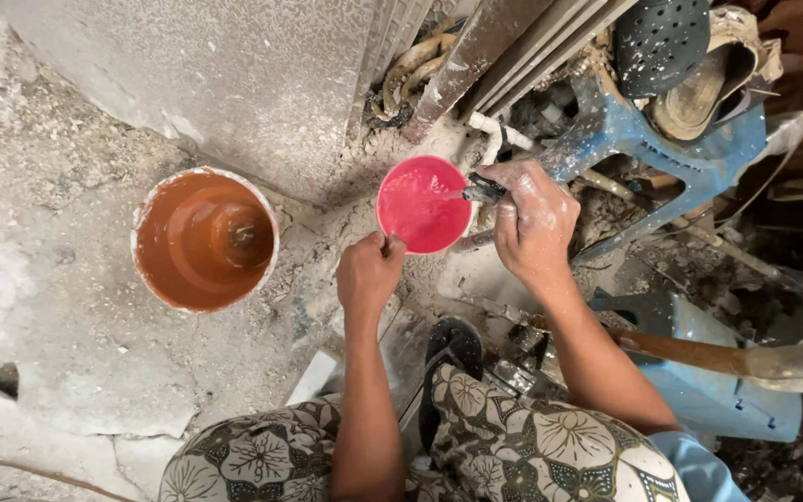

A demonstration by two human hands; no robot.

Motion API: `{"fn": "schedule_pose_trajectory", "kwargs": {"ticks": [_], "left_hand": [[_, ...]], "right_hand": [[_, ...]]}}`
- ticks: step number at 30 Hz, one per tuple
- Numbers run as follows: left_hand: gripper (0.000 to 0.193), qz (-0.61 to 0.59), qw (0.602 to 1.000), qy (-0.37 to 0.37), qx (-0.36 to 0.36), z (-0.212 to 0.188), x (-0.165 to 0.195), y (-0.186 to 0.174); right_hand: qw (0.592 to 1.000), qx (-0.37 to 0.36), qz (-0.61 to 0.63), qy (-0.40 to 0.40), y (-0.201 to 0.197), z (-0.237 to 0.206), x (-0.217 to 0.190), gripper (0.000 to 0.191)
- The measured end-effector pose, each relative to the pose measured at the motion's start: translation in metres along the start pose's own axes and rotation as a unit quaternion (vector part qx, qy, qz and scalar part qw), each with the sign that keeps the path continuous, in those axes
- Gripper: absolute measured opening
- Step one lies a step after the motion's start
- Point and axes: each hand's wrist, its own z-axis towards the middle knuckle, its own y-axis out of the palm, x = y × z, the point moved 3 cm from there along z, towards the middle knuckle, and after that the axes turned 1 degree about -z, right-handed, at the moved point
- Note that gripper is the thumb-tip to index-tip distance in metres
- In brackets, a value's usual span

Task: The person carries an orange mixing bowl to a work spot, scrapes residue from a small pink bowl with a hand tool, scoops white gypsum powder from a bag into the bowl, and kneads and mixes the powder with water by hand until it forms a slurry. They then scoop the mixed plaster and spread it onto a green decorative molding with a small trowel.

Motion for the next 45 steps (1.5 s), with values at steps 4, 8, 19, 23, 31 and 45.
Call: {"fn": "schedule_pose_trajectory", "kwargs": {"ticks": [4, 8, 19, 23, 31, 45], "left_hand": [[0.031, 0.004, 0.999, 0.034, 0.034, 0.004, -0.002, 0.000], [0.033, -0.017, 0.997, 0.053, 0.056, 0.006, -0.009, 0.000], [0.039, -0.089, 0.988, 0.083, 0.094, 0.008, -0.017, 0.003], [0.040, -0.111, 0.984, 0.089, 0.104, 0.006, -0.013, 0.005], [0.042, -0.154, 0.983, 0.060, 0.079, -0.001, -0.006, 0.008], [0.036, -0.173, 0.979, 0.083, 0.065, -0.018, 0.015, 0.008]], "right_hand": [[1.000, 0.003, 0.004, -0.021, -0.001, -0.001, -0.001, 0.042], [1.000, 0.000, -0.002, -0.019, 0.000, -0.001, 0.000, 0.040], [0.999, 0.009, -0.019, -0.033, 0.003, -0.003, 0.000, 0.040], [0.999, 0.015, -0.015, -0.036, 0.003, -0.003, 0.001, 0.040], [0.999, 0.029, -0.009, -0.035, 0.005, -0.006, 0.000, 0.041], [1.000, 0.024, 0.002, -0.013, 0.005, -0.005, -0.002, 0.040]]}}
